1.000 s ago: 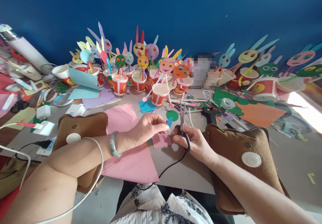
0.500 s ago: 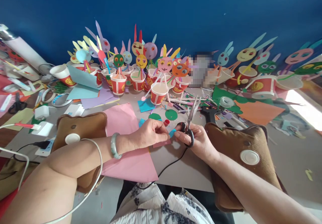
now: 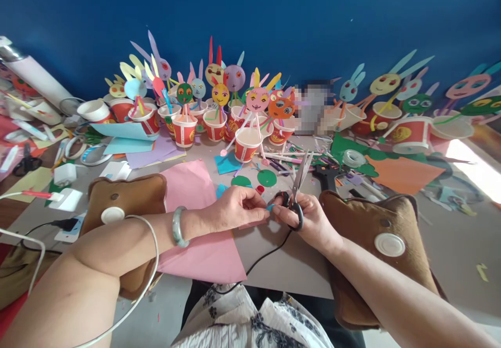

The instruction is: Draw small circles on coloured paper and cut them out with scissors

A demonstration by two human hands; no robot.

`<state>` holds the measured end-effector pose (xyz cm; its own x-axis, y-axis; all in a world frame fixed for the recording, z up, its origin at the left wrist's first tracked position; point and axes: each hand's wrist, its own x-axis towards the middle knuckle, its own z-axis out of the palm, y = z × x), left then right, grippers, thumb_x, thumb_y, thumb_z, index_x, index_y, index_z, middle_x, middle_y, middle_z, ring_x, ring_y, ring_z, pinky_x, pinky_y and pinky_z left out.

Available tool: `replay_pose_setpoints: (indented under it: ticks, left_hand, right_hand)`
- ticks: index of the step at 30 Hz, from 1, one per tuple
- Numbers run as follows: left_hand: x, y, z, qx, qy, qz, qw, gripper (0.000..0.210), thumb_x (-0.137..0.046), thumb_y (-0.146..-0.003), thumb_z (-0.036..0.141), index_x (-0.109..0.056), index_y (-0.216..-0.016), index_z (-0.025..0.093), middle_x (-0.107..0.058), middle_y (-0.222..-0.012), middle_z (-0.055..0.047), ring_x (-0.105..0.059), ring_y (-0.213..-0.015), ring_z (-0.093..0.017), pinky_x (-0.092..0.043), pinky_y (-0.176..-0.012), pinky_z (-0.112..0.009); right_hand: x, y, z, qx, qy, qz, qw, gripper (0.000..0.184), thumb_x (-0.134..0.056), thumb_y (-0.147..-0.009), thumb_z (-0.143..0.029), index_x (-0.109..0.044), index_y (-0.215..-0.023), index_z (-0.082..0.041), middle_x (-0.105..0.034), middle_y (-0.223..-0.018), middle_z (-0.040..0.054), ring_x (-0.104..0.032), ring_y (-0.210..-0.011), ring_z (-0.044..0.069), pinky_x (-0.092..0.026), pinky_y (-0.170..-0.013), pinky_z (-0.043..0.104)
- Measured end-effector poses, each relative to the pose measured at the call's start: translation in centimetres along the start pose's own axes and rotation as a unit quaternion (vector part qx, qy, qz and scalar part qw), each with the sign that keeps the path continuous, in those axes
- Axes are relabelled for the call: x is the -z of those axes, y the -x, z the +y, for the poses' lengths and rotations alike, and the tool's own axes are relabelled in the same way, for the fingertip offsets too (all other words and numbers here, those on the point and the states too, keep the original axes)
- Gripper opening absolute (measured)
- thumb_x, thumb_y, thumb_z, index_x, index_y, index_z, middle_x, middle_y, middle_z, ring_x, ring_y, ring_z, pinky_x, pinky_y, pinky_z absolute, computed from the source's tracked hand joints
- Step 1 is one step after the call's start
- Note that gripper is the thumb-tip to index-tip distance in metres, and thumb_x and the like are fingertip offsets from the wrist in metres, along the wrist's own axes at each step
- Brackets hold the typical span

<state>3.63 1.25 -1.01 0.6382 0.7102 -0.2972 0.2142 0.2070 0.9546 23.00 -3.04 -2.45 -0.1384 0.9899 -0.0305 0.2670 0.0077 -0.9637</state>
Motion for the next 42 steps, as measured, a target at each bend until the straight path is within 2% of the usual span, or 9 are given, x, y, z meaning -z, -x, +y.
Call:
replay_pose_setpoints:
  ticks: [6,11,18,26,32,42]
  left_hand:
    - [0.1,-0.1,-0.4,-0.055,-0.04,0.019,0.998,0.012,-0.066,-0.077,0.02,-0.06,-0.068,0.013,-0.061,-0.067,-0.001,-0.052,-0.061,-0.009,-0.041,-0.057,-0.02]
    - [0.3,-0.1,-0.3,-0.082,-0.025,0.035,0.996,0.016,-0.066,-0.076,0.023,-0.057,-0.065,0.014,-0.058,-0.064,0.0,-0.052,-0.06,-0.009,-0.041,-0.057,-0.021]
    - [1.1,-0.1,0.5,-0.145,0.041,0.098,0.984,0.008,-0.067,-0.075,0.02,-0.063,-0.071,0.014,-0.062,-0.069,0.0,-0.054,-0.066,-0.009,-0.044,-0.065,-0.022]
    - [1.0,0.3,0.7,-0.153,0.079,0.112,0.979,0.008,-0.068,-0.076,0.021,-0.064,-0.073,0.014,-0.065,-0.072,0.0,-0.057,-0.068,-0.01,-0.047,-0.067,-0.024]
    - [1.1,0.1,0.6,-0.164,0.074,0.106,0.978,0.009,-0.067,-0.077,0.021,-0.064,-0.071,0.015,-0.065,-0.072,0.0,-0.058,-0.071,-0.011,-0.048,-0.07,-0.024]
    - [0.8,0.0,0.4,-0.133,0.085,0.115,0.981,0.011,-0.068,-0.077,0.022,-0.065,-0.071,0.013,-0.067,-0.073,-0.002,-0.061,-0.073,-0.013,-0.049,-0.072,-0.026]
  right_hand:
    - [-0.1,0.2,0.3,0.002,0.003,-0.004,1.0,0.028,-0.071,-0.078,-0.042,-0.063,-0.07,-0.017,-0.06,-0.056,-0.0001,-0.048,-0.05,0.011,-0.038,-0.047,0.023]
    - [-0.2,0.2,0.4,0.012,0.008,-0.005,1.0,0.036,-0.07,-0.08,-0.051,-0.063,-0.071,-0.017,-0.059,-0.057,0.0002,-0.049,-0.052,0.012,-0.04,-0.05,0.025]
    - [-0.3,0.2,0.3,0.048,0.019,-0.079,0.995,0.06,-0.061,-0.076,-0.075,-0.065,-0.08,-0.015,-0.06,-0.066,0.0036,-0.051,-0.06,0.014,-0.041,-0.055,0.025]
    - [-0.8,0.0,0.0,0.079,0.074,-0.11,0.988,0.064,-0.056,-0.076,-0.079,-0.063,-0.07,-0.016,-0.06,-0.065,0.0038,-0.051,-0.06,0.014,-0.041,-0.055,0.025]
    - [-0.9,0.0,0.2,0.077,0.086,-0.113,0.987,0.068,-0.051,-0.075,-0.083,-0.063,-0.071,-0.016,-0.06,-0.066,0.0044,-0.052,-0.062,0.016,-0.043,-0.059,0.027]
    - [-1.0,0.0,0.6,0.069,0.078,-0.109,0.989,0.068,-0.05,-0.075,-0.083,-0.065,-0.073,-0.017,-0.062,-0.066,0.0051,-0.054,-0.064,0.017,-0.043,-0.06,0.028]
